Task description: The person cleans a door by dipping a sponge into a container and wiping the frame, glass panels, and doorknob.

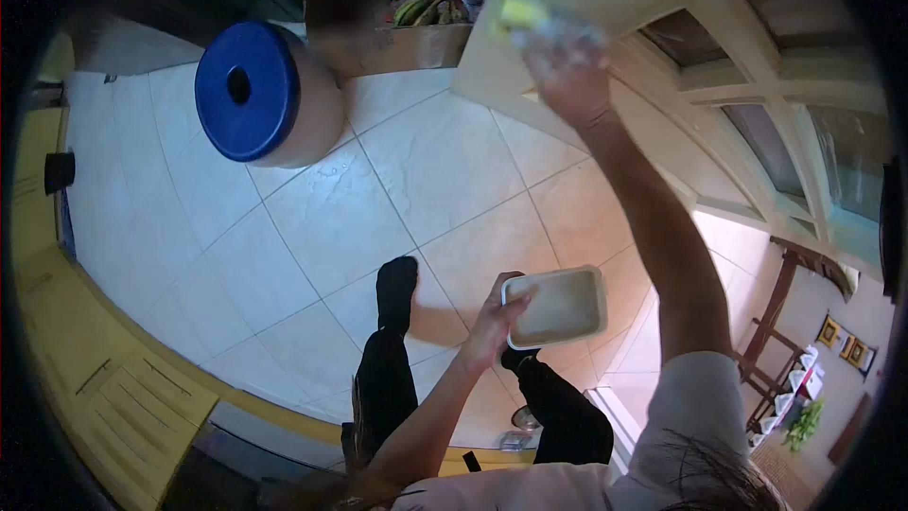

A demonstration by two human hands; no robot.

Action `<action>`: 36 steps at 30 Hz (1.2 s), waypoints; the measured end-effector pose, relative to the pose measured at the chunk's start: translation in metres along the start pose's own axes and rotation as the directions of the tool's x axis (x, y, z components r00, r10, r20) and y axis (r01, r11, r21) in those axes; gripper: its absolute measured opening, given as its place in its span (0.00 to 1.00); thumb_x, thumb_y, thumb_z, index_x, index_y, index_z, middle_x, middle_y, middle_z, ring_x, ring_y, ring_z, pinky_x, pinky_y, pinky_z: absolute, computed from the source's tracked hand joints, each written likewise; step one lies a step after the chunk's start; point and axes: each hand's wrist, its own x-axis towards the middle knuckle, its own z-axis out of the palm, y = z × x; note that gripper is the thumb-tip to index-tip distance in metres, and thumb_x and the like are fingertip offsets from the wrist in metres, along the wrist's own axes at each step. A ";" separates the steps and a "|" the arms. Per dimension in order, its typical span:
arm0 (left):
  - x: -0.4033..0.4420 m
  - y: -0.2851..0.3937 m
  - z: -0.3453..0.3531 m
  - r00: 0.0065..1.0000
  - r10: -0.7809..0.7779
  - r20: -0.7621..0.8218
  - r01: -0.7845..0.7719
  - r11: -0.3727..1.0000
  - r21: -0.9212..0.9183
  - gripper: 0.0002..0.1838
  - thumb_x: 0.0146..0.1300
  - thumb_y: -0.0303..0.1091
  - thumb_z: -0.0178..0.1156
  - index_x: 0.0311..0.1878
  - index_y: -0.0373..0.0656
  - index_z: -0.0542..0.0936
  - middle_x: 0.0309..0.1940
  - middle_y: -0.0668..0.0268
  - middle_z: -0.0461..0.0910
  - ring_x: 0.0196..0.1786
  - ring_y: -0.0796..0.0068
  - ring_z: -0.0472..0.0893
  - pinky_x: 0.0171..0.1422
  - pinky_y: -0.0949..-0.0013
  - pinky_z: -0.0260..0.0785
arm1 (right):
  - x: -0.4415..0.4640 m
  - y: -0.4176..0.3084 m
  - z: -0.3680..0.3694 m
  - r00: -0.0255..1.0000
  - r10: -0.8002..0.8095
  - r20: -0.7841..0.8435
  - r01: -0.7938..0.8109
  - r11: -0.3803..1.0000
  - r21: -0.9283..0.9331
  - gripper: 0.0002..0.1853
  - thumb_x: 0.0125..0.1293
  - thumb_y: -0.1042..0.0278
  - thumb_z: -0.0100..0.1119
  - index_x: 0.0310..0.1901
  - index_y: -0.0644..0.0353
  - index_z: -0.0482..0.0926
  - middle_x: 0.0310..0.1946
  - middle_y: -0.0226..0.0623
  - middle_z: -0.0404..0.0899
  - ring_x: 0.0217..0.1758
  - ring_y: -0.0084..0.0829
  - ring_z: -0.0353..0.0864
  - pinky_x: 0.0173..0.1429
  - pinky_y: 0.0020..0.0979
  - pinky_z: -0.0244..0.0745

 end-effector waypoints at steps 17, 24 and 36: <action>-0.016 0.024 -0.024 0.989 0.082 -0.125 -0.081 0.997 0.013 0.20 0.57 0.37 0.54 0.52 0.44 0.65 0.42 0.66 0.69 0.50 0.73 0.66 0.57 0.69 0.56 | 0.026 0.017 -0.012 0.968 0.194 0.162 -0.173 0.976 -0.130 0.18 0.51 0.66 0.53 0.47 0.48 0.76 0.45 0.35 0.73 0.48 0.35 0.71 0.46 0.43 0.65; -0.006 0.026 -0.031 0.983 0.107 -0.150 -0.102 0.994 0.039 0.20 0.57 0.36 0.55 0.51 0.45 0.65 0.41 0.67 0.68 0.50 0.75 0.66 0.56 0.70 0.57 | -0.040 -0.017 0.065 0.981 -0.016 0.193 0.022 0.999 -0.028 0.16 0.55 0.68 0.52 0.47 0.48 0.75 0.48 0.36 0.71 0.52 0.37 0.69 0.48 0.45 0.64; -0.001 0.025 -0.036 0.984 0.069 -0.166 -0.064 0.997 0.038 0.19 0.56 0.34 0.53 0.51 0.44 0.65 0.41 0.66 0.69 0.49 0.74 0.67 0.55 0.70 0.58 | 0.067 0.021 -0.023 0.986 0.164 -0.037 -0.166 0.985 -0.055 0.17 0.51 0.69 0.54 0.45 0.49 0.77 0.43 0.33 0.73 0.48 0.35 0.71 0.46 0.44 0.63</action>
